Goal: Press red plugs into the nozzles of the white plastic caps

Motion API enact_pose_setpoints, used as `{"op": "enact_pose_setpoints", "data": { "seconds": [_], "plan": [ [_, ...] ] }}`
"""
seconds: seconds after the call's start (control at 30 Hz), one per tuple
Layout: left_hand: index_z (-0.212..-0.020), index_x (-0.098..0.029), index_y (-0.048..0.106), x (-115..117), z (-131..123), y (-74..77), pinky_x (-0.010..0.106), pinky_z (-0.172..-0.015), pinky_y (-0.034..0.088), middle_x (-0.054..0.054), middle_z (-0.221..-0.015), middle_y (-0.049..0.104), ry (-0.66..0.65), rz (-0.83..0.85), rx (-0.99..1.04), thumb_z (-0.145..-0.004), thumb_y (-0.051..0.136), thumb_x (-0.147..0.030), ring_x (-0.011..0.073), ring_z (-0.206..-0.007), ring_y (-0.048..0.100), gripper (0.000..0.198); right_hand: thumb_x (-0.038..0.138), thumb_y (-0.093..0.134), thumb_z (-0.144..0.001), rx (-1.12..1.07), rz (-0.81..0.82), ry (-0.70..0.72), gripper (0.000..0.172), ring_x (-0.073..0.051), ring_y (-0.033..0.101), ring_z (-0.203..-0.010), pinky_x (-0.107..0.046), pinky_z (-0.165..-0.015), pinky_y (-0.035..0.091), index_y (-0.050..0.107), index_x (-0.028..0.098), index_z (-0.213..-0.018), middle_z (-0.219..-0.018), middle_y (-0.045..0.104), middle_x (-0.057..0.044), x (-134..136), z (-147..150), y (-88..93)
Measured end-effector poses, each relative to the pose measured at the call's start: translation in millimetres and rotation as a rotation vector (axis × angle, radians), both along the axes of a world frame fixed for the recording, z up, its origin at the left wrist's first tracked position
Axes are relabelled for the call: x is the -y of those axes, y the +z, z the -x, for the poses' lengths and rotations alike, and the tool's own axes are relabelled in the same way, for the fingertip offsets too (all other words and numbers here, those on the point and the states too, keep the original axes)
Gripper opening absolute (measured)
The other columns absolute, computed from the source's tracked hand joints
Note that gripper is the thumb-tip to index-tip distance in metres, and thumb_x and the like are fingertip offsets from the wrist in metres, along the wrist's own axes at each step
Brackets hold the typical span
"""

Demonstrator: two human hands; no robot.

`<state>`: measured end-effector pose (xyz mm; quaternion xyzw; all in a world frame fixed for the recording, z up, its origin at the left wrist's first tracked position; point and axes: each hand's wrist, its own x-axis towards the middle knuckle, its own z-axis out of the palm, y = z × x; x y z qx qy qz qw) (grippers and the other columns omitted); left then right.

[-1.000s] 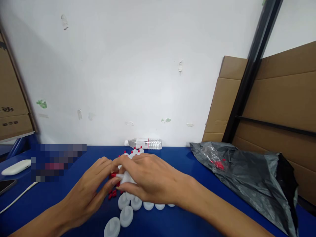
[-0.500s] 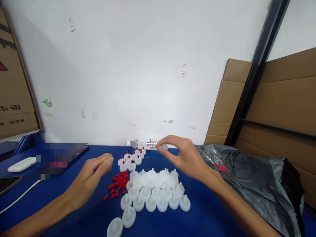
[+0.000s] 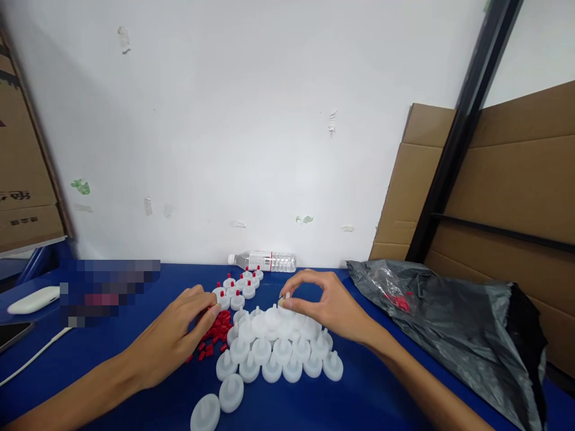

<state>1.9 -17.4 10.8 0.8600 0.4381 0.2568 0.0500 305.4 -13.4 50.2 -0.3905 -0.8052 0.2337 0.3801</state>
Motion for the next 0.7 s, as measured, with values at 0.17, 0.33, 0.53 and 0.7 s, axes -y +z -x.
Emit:
{"op": "enact_pose_setpoints", "data": {
  "seconds": [0.17, 0.33, 0.53, 0.7],
  "plan": [
    [-0.075, -0.022, 0.049, -1.0, -0.2, -0.8, 0.038, -0.073, 0.036, 0.002, -0.074, 0.055, 0.009, -0.025, -0.006, -0.106, 0.027, -0.034, 0.0222, -0.074, 0.047, 0.04, 0.043, 0.078, -0.085, 0.019, 0.011, 0.01, 0.017, -0.023, 0.071, -0.098, -0.039, -0.093, 0.051, 0.076, 0.026, -0.089, -0.099, 0.077, -0.002, -1.6, -0.3, -3.8],
    [-0.076, -0.022, 0.051, -1.0, -1.0, -1.8, 0.037, -0.071, 0.038, 0.002, -0.075, 0.057, 0.01, -0.042, 0.011, -0.105, 0.032, -0.033, 0.0223, -0.076, 0.048, 0.037, 0.043, 0.076, -0.087, 0.037, 0.015, 0.034, 0.018, -0.023, 0.071, -0.097, -0.041, -0.092, 0.053, 0.076, 0.026, -0.09, -0.1, 0.077, -0.002, -3.5, 0.8, -7.3],
    [-0.084, -0.021, 0.055, -1.0, -0.8, -2.9, 0.04, -0.079, 0.042, 0.003, -0.084, 0.06, -0.005, -0.021, 0.032, -0.105, 0.035, -0.031, 0.0236, -0.085, 0.05, 0.031, 0.043, 0.076, -0.087, 0.064, 0.016, 0.037, 0.018, -0.022, 0.071, -0.096, -0.041, -0.091, 0.054, 0.075, 0.026, -0.092, -0.1, 0.077, -0.002, -4.6, 0.2, -8.9],
    [-0.088, -0.02, 0.062, -1.7, -0.3, -4.3, 0.041, -0.084, 0.044, 0.006, -0.095, 0.061, -0.005, -0.01, 0.03, -0.104, 0.037, -0.029, 0.0246, -0.093, 0.052, 0.031, 0.045, 0.077, -0.087, 0.063, 0.028, 0.041, 0.022, -0.022, 0.071, -0.098, -0.039, -0.092, 0.053, 0.075, 0.025, -0.095, -0.101, 0.077, -0.002, -5.1, -1.7, -8.1]
  ]
}}
